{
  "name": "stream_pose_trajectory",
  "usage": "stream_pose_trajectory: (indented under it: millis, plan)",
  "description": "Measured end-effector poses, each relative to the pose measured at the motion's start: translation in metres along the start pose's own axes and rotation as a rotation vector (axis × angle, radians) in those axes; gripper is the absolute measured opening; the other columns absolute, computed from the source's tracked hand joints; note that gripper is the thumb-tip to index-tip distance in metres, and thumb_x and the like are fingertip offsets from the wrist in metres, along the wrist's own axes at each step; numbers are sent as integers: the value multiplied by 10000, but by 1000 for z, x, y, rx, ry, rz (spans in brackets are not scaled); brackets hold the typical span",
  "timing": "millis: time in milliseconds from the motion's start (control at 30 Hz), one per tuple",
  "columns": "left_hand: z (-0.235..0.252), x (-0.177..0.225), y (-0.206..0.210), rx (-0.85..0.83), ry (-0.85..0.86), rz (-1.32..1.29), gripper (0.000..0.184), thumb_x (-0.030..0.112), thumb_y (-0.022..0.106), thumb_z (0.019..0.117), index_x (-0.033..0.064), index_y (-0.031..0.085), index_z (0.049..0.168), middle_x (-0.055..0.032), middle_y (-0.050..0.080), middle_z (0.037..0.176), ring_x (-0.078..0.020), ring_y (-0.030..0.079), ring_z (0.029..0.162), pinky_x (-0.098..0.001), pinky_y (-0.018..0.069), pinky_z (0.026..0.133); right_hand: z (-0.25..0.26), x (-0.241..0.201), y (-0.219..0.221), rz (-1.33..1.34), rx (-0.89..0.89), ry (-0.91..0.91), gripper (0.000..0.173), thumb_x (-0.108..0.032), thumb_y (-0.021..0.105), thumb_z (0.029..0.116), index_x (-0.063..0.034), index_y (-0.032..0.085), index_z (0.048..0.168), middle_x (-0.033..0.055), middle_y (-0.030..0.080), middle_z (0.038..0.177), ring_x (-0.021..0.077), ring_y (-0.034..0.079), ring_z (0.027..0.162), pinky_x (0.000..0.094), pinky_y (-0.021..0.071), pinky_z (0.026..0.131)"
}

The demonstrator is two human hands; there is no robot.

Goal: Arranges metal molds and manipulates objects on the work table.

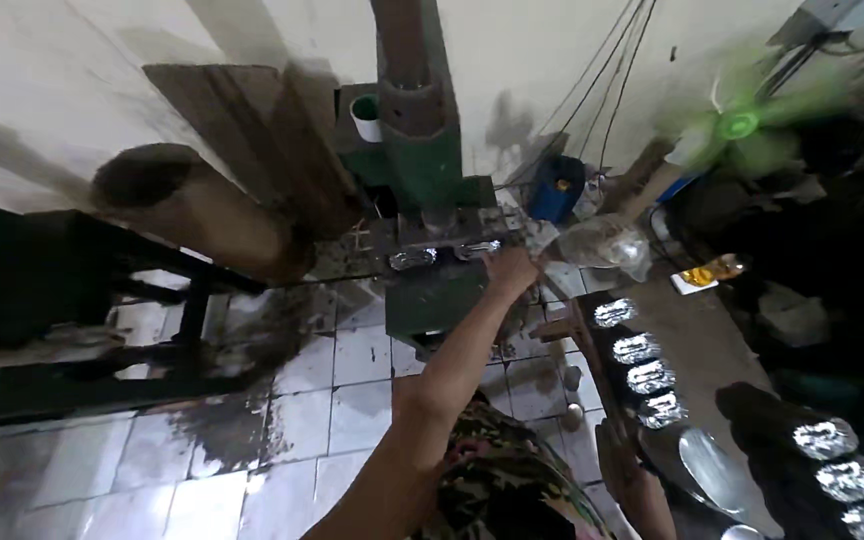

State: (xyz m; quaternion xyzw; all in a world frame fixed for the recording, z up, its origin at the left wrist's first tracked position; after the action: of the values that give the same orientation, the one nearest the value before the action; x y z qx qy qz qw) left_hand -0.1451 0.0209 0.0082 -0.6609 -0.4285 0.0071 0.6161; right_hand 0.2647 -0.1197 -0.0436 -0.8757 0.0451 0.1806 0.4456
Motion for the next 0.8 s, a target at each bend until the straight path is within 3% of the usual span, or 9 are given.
stream_pose_trajectory:
  millis: [100,233,300,400,467,533,633,700,800]
  plan:
    - [23,-99,42,-7,-25,149,507,290,699,969,86,595,1421,-193,547,1482,-418,459,1404,-694,186,1203,34,-29,16,-128,-21,-123,418,-166,543,1035,-239,612,1441,206,752,1017,426,728,886,661,555,809]
    - [-24,-146,-2,95,85,37,210,231,629,1015,185,741,1186,-92,637,1367,-340,545,1327,-659,375,1099,67,-165,3,-361,-75,-422,543,-23,522,988,-232,564,1487,166,739,1170,421,738,845,646,581,748]
    - [-36,-178,-26,-41,-14,73,242,193,648,995,188,754,1212,-113,487,1556,-399,395,1452,-720,267,1141,91,-245,3,-525,28,-723,544,16,560,954,-178,581,1462,171,710,1234,396,744,816,583,605,647]
    - [-16,-245,-19,-91,-12,159,272,139,657,974,140,737,1234,-163,422,1606,-451,314,1504,-792,75,1176,153,-319,16,-749,65,-993,547,10,610,951,-126,553,1478,251,610,1383,485,657,1141,592,588,802]
    - [-29,-260,-38,53,86,134,258,77,640,972,104,732,1212,-155,602,1421,-420,511,1361,-757,180,1171,219,-336,21,-835,19,-957,628,-15,640,957,-152,465,1544,261,486,1519,528,514,1326,632,513,970]
    - [-69,-263,-66,56,92,39,262,96,625,993,115,711,1239,-128,690,1246,-353,622,1213,-670,346,1136,267,-347,19,-839,56,-882,590,-35,658,955,-139,497,1514,241,503,1502,520,521,1304,639,514,964]
    - [-141,-303,-57,-208,-135,-226,514,490,600,1013,120,586,1370,-97,744,1008,-259,733,928,-547,590,890,280,-369,43,-835,93,-810,563,-73,613,990,-142,467,1529,216,512,1491,491,534,1297,612,535,941]
    - [-190,-329,-28,-392,-245,-370,566,473,718,932,61,636,1312,-168,736,1017,-315,727,938,-572,583,885,268,-388,65,-782,54,-774,580,-79,613,995,-162,449,1545,215,489,1518,479,515,1332,614,509,983]
    - [-251,-356,11,-382,-267,-549,319,179,780,886,18,727,1156,-178,668,1273,-274,630,1213,-461,509,1067,265,-391,81,-668,94,-803,628,-50,681,936,-157,482,1522,201,492,1517,467,494,1354,608,517,991]
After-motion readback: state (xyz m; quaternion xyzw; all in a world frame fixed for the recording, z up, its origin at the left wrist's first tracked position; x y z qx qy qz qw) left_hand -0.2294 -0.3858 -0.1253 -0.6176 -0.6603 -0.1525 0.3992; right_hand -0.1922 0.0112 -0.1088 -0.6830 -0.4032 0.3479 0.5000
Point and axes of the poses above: each hand's wrist, its own z-axis towards the middle knuckle, its own y-axis out of the palm, x = y × z, the point moved 6 cm from there along z, towards the middle knuckle
